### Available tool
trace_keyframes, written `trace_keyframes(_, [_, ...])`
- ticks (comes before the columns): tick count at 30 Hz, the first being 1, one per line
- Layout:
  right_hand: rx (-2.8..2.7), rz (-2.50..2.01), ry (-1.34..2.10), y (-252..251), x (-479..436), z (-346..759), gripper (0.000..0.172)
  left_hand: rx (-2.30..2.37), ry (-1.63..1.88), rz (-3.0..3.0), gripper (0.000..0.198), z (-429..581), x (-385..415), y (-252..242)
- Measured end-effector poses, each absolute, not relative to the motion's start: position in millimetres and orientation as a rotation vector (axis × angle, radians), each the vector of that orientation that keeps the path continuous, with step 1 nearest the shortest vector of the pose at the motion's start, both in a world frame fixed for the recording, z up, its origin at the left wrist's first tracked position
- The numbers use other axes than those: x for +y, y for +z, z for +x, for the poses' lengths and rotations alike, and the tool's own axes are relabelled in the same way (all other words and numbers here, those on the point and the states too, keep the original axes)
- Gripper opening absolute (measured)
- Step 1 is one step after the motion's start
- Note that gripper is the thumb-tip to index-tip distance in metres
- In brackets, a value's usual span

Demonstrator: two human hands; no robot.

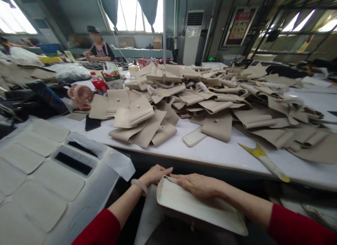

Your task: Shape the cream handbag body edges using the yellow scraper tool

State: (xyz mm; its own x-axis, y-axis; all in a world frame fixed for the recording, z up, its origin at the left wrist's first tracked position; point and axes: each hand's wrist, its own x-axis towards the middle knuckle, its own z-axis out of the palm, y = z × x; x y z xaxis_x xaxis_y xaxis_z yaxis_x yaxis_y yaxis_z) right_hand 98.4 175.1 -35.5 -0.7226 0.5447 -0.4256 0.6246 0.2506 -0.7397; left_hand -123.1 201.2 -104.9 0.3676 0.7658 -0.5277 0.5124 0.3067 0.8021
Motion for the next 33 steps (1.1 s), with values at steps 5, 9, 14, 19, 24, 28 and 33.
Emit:
trace_keyframes(5, [2.244,1.308,-1.454,-29.7,163.7,137.4,0.061,1.081,0.085,1.457,0.052,-124.6,212.2,-54.4])
trace_keyframes(9, [2.176,1.340,-1.443,-22.3,154.7,171.6,0.057,1.037,-0.056,1.509,0.047,-121.4,216.0,-41.7])
trace_keyframes(14, [2.143,1.347,-1.501,-17.2,147.3,200.6,0.053,1.048,-0.196,1.517,0.047,-119.0,223.4,-43.2])
trace_keyframes(19, [2.194,1.445,-1.322,-18.4,148.9,188.5,0.050,1.059,-0.257,1.569,0.040,-111.0,230.6,-42.6])
trace_keyframes(24, [2.340,1.400,-1.370,-32.6,159.1,156.0,0.047,1.001,-0.272,1.618,0.039,-94.9,231.3,-45.2])
trace_keyframes(28, [2.386,1.486,-1.359,-37.0,165.4,132.6,0.049,1.013,-0.225,1.747,0.050,-84.8,224.5,-41.6])
trace_keyframes(33, [2.483,1.933,-1.309,-31.3,137.7,153.7,0.048,1.020,0.150,2.131,0.032,-78.3,190.6,-23.3])
